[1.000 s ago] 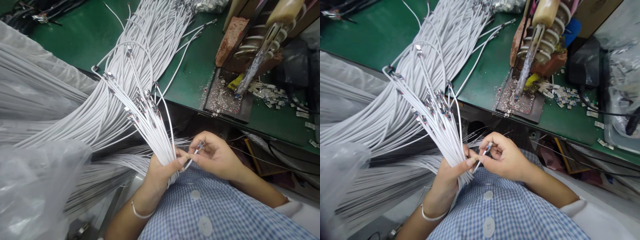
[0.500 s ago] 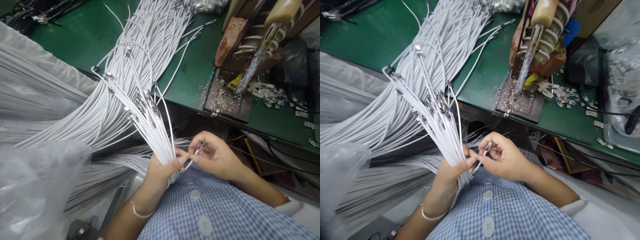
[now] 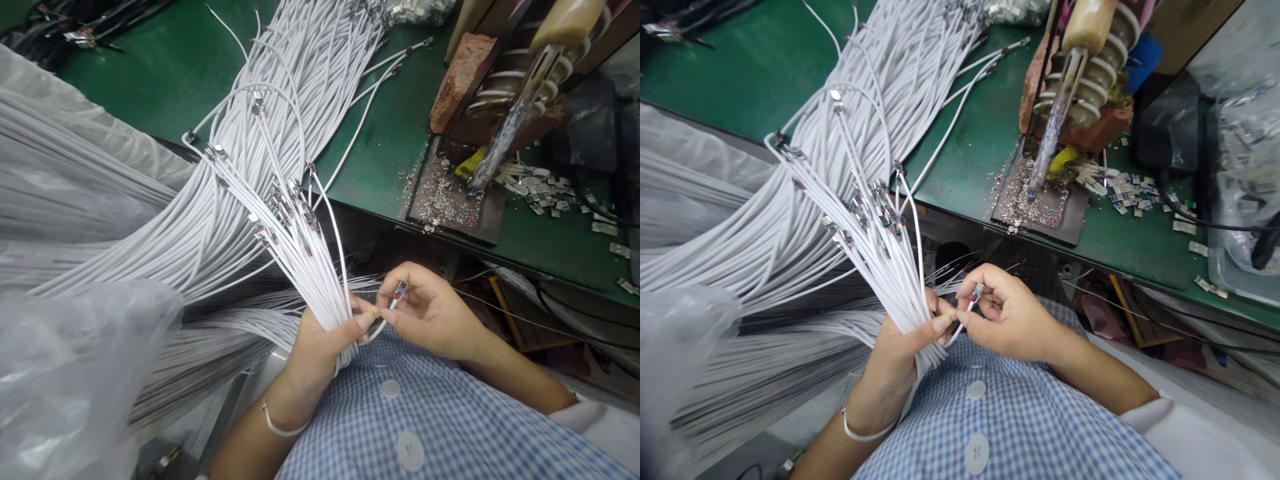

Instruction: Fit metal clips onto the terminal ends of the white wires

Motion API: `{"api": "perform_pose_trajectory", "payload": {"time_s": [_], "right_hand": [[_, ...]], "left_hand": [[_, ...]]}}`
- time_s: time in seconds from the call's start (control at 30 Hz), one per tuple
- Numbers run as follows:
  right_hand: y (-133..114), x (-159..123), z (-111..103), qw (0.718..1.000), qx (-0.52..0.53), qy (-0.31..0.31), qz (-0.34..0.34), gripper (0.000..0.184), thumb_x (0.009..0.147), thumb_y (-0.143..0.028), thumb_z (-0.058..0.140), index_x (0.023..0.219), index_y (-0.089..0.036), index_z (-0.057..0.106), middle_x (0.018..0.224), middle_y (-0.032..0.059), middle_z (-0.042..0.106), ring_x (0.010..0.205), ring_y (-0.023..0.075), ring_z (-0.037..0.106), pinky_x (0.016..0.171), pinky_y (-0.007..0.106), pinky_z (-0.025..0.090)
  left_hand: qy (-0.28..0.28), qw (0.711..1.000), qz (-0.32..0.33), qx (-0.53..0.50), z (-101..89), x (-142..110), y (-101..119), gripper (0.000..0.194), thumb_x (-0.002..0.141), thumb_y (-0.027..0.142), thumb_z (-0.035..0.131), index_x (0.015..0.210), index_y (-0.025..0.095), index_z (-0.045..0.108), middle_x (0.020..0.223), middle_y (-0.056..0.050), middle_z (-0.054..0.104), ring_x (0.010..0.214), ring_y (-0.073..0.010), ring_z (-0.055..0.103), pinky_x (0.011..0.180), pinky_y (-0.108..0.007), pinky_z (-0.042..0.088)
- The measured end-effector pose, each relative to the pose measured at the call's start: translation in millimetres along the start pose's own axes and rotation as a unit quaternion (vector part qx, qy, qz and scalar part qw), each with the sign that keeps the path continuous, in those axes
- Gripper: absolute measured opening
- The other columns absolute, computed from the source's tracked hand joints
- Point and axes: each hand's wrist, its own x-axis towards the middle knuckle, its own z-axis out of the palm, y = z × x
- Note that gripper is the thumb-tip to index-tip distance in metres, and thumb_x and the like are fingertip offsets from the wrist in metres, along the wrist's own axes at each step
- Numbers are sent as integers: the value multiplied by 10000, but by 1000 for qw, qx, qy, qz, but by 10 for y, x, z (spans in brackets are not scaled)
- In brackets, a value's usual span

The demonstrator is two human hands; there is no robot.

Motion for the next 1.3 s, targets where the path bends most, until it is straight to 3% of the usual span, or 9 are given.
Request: {"api": "perform_pose_trajectory", "payload": {"time_s": [1.3], "right_hand": [[2,18,18,1000,17,1,3,144,757,-182,626,823,-198,498,758,-1,560,630,108,531,516,213,428]], "left_hand": [[21,1000,7,-9,25,7,-6,76,658,160,710,712,143,660,570,-3,600,496,-101,480,519,-220,388]]}}
